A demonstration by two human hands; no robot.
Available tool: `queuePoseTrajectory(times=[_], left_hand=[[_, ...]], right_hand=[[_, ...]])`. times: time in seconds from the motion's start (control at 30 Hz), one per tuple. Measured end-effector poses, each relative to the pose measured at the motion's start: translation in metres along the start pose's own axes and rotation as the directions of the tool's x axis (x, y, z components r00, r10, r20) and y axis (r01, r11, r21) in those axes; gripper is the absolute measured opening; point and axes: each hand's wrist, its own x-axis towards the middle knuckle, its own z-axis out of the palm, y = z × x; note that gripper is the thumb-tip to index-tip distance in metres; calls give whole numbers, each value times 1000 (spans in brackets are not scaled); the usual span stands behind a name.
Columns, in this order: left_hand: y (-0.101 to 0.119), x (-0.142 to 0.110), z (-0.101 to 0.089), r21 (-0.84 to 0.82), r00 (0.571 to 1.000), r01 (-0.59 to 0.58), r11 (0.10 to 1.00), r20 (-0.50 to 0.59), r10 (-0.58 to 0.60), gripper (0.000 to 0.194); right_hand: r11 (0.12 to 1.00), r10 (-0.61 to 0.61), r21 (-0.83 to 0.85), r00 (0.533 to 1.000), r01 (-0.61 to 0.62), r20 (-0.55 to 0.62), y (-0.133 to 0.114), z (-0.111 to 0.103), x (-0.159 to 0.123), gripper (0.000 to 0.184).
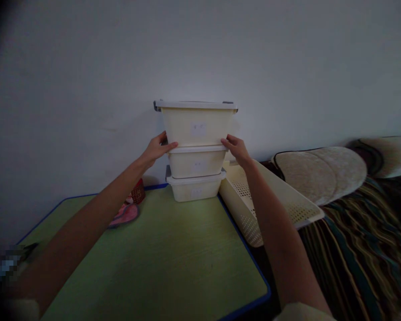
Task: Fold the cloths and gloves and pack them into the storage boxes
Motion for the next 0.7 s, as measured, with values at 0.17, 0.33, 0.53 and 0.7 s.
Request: queuePoseTrajectory(times=[0.17,0.33,0.53,0.7], left_hand=[[3,0,2,12,998,-67,998,10,67,60],[4,-1,2,18,997,-80,997,-4,80,58],[15,-4,2,12,993,-112,994,-38,113,61],[29,-17,3,-24,987,-149,989,-68,147,69]], right_hand=[[1000,-23,-8,998,23,-51,-3,2,0,42],[1000,-19,8,997,20,-75,-6,4,-3,38],[998,-34,55,991,41,-128,-17,1,-9,30],[992,-43,106,984,62,-171,-35,-6,-27,24]])
